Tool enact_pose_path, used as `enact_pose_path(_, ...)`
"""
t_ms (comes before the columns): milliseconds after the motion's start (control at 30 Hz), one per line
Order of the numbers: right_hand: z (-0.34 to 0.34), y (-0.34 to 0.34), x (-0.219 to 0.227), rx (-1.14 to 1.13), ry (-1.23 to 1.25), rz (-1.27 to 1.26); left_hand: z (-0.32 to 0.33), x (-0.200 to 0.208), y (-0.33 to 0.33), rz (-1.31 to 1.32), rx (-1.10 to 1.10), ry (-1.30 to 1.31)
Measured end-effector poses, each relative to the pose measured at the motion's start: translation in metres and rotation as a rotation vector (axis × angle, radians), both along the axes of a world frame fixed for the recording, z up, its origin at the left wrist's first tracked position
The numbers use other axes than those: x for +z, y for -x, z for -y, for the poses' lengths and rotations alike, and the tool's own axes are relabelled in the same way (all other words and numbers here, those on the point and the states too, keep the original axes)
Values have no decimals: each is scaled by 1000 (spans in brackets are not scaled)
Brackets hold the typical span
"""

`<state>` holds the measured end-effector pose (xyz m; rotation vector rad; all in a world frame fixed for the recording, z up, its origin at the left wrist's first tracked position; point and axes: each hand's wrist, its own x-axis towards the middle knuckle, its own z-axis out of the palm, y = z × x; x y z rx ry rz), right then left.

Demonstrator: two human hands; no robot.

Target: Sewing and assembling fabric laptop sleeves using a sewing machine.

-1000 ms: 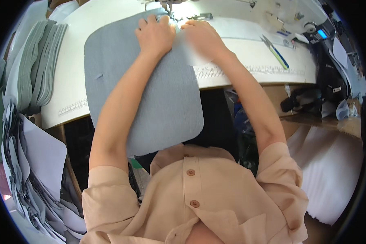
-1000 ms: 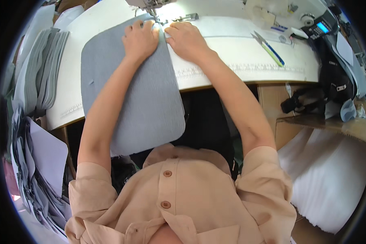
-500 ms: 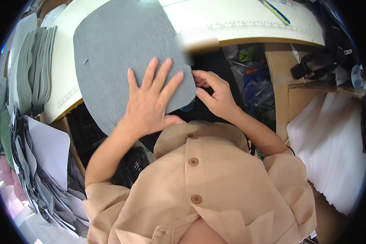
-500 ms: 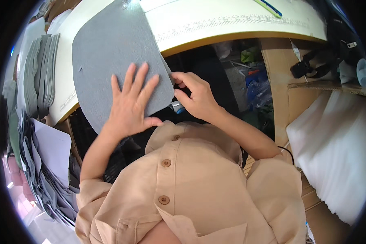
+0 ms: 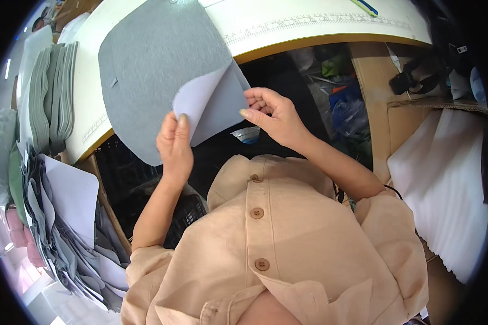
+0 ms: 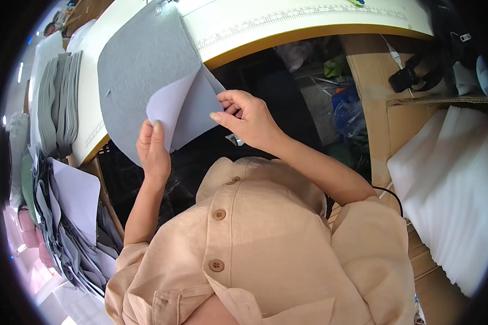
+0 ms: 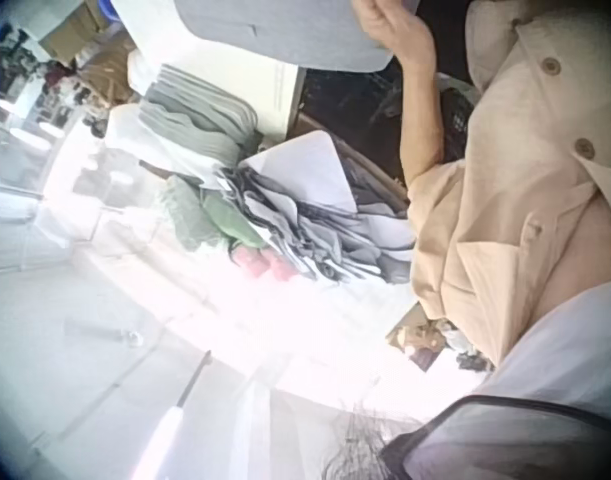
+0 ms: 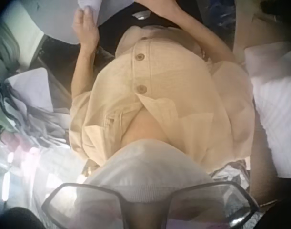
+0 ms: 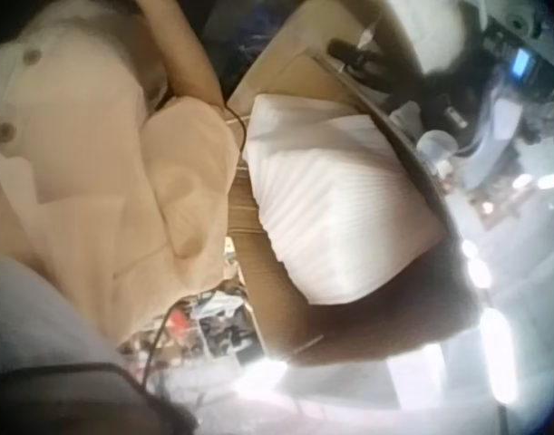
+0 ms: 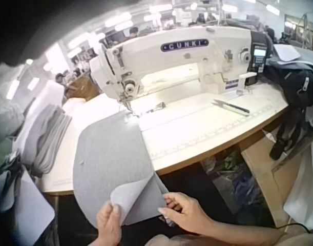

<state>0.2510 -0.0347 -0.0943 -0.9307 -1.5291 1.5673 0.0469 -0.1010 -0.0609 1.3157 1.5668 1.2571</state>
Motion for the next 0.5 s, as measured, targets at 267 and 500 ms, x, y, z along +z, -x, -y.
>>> enact_pose_path(267,-8,11,-6,21,174,-55,5,14,-12,-544,-23,7)
enact_pose_path(500,4,13,26,21,422,-339,5,13,-36,-1088,-257,-415)
